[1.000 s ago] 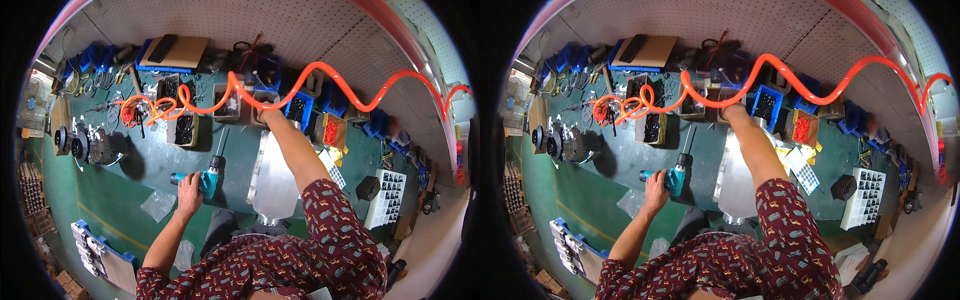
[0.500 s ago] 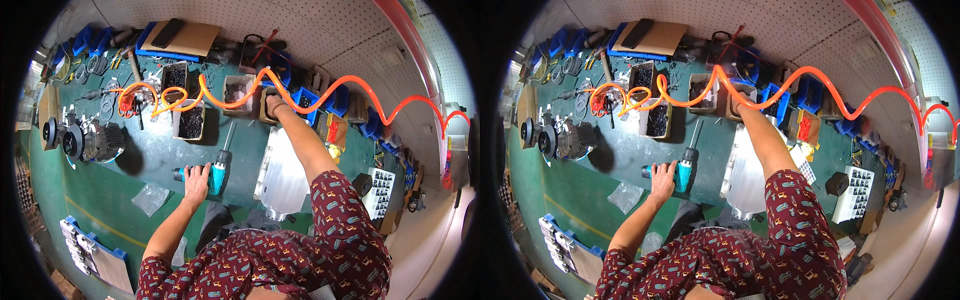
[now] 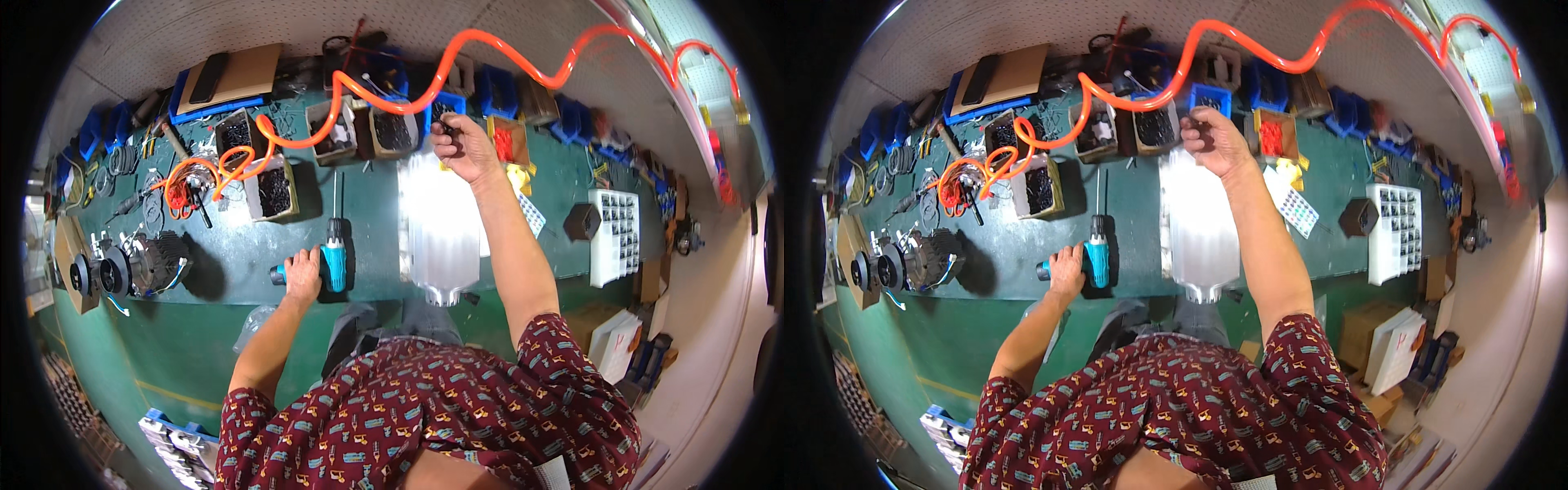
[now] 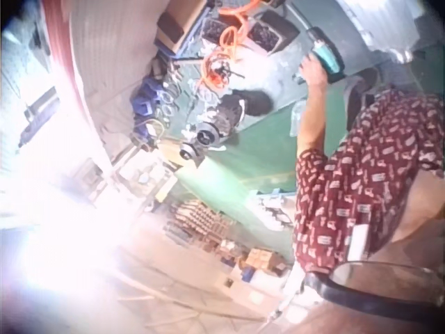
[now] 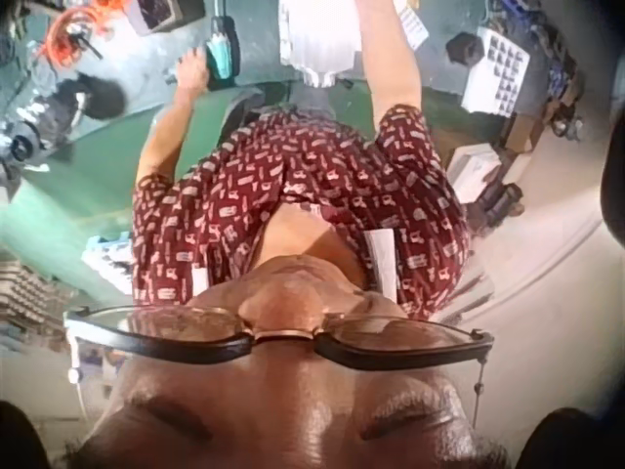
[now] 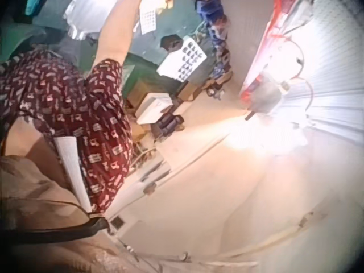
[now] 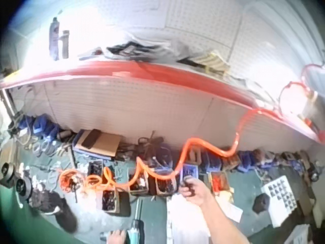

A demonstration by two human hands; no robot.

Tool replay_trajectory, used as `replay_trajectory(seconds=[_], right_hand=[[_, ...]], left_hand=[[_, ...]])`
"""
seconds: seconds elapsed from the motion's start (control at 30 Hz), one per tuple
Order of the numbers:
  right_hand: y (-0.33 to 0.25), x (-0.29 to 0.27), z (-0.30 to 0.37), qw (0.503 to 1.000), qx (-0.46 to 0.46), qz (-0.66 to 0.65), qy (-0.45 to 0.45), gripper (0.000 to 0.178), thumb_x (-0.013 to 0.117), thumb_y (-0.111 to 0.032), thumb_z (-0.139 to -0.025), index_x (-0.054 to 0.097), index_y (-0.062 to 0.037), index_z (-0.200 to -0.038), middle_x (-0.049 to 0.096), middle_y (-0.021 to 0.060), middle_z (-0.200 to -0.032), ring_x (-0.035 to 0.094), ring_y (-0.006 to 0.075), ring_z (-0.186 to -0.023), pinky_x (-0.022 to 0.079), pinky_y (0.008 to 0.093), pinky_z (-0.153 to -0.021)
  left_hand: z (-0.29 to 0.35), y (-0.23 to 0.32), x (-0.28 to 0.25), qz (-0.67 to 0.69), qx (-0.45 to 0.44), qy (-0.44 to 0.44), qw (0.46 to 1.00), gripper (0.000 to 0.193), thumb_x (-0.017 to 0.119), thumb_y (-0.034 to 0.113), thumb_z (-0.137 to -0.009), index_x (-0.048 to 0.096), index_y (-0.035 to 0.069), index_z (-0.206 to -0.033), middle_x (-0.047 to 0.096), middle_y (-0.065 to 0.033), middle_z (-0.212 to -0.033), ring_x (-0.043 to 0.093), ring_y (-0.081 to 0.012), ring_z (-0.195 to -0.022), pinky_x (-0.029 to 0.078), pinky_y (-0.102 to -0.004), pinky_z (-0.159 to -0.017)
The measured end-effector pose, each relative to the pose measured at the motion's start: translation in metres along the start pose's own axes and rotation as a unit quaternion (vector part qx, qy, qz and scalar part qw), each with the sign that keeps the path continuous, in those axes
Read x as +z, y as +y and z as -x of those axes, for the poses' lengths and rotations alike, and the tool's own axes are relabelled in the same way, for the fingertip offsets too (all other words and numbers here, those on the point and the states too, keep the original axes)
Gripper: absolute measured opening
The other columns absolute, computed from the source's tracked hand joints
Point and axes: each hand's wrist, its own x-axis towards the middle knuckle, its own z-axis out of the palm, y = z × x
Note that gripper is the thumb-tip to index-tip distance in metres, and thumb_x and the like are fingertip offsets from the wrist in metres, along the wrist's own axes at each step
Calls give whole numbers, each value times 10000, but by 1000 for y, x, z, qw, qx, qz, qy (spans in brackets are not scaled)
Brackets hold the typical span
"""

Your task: The person applies adhesive stickers to a white plastic housing and then attaches a black plastic cover to a metal heat sink. They use a cordless drill to fasten screws into the white housing. The person handles stickers, a plastic housing, a heat sink, a black cover, and a drill.

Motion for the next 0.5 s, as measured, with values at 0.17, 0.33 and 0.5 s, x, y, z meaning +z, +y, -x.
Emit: replay_trajectory(seconds=[0.17, 0.33, 0.5], right_hand=[[18, -28, 83, 997, -28, 33, -58, 74, 641, -92, -911, 578, -60, -932, 559, 68, -854, 492, 114, -707, 393, 200, -523], [68, -73, 180, 999, 11, 0, -37, 72, 556, -64, -891, 553, -64, -963, 581, 101, -889, 504, 132, -685, 416, 231, -517], [143, -101, 258, 998, 56, -10, -36, 86, 583, -12, -893, 617, -41, -967, 631, 83, -851, 558, 127, -652, 445, 245, -501]], left_hand=[[21, 14, -37, 33, -2, -9, 999, 695, 727, 38, -721, 521, 69, -1384, 660, -184, -1164, 629, -360, -1135, 446, -501, -974], [104, 47, -107, 147, 13, 56, 988, 634, 761, 86, -757, 541, 35, -1350, 682, -238, -1157, 653, -450, -1070, 522, -521, -914], [192, 73, -143, 359, 62, 71, 929, 284, 641, 1, -817, 661, 10, -1101, 643, -100, -790, 612, -205, -695, 534, -355, -699]])
